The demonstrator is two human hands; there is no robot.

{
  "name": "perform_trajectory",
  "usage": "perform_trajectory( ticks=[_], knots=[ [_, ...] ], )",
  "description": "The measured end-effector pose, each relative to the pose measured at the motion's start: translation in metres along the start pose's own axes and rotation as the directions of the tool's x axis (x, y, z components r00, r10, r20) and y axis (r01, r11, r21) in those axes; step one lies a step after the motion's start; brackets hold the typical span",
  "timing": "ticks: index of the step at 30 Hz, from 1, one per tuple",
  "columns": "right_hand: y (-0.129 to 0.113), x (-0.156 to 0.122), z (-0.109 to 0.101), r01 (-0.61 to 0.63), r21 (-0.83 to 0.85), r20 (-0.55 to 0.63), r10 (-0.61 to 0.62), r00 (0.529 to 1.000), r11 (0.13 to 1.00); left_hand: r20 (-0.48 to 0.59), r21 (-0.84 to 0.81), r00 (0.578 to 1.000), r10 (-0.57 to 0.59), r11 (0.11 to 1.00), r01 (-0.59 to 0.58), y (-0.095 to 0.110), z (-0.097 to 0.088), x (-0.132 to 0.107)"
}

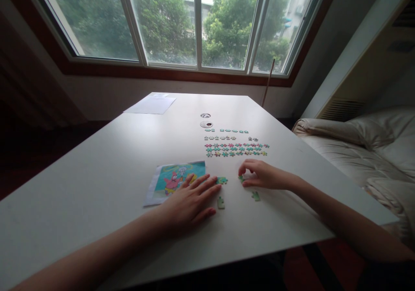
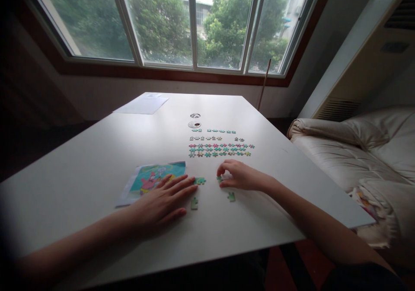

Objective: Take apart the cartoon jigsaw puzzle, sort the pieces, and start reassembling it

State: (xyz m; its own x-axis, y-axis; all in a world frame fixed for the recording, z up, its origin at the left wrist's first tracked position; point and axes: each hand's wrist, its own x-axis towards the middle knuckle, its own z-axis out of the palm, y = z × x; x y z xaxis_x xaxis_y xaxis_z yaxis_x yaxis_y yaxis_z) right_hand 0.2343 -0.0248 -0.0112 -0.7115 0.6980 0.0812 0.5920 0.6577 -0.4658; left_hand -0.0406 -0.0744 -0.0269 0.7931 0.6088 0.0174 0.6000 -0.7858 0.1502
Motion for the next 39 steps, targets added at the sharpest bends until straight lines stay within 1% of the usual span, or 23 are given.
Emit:
perform_trajectory(
  ticks=[3, 7, 11, 18, 25, 28, 34, 39],
  knots=[
    [-0.004, 0.006, 0.01, 0.013, -0.007, -0.058, -0.014, 0.998, 1.0, 0.014, 0.004, 1.0, 0.008, 1.0, -0.008, -0.001, 0.0, -0.001],
    [-0.012, 0.014, 0.023, 0.008, -0.033, -0.141, -0.013, 0.99, 0.999, 0.0, -0.001, 1.0, 0.013, 1.0, -0.013, -0.001, 0.001, -0.001],
    [-0.017, 0.019, 0.03, -0.006, -0.04, -0.191, -0.002, 0.982, 0.999, -0.017, -0.005, 1.0, 0.02, 1.0, -0.02, -0.002, 0.001, -0.001],
    [-0.016, 0.017, 0.029, 0.012, -0.043, -0.205, -0.021, 0.979, 0.999, -0.012, -0.01, 1.0, 0.011, 1.0, -0.011, -0.002, 0.002, 0.0],
    [-0.022, 0.018, 0.029, 0.022, -0.043, -0.216, -0.03, 0.976, 0.999, 0.002, -0.009, 1.0, 0.005, 1.0, -0.005, -0.001, 0.001, -0.001],
    [-0.022, 0.017, 0.03, 0.009, -0.038, -0.215, -0.017, 0.976, 0.999, 0.0, -0.008, 1.0, 0.009, 1.0, -0.009, -0.001, 0.002, -0.001],
    [-0.02, 0.017, 0.032, -0.05, 0.015, -0.219, 0.052, 0.974, 0.999, 0.013, 0.002, 1.0, 0.007, 1.0, -0.007, -0.002, 0.003, 0.0],
    [-0.018, 0.017, 0.034, -0.057, 0.018, -0.235, 0.06, 0.97, 0.998, 0.019, 0.009, 1.0, 0.007, 1.0, -0.007, -0.002, 0.002, 0.0]
  ],
)
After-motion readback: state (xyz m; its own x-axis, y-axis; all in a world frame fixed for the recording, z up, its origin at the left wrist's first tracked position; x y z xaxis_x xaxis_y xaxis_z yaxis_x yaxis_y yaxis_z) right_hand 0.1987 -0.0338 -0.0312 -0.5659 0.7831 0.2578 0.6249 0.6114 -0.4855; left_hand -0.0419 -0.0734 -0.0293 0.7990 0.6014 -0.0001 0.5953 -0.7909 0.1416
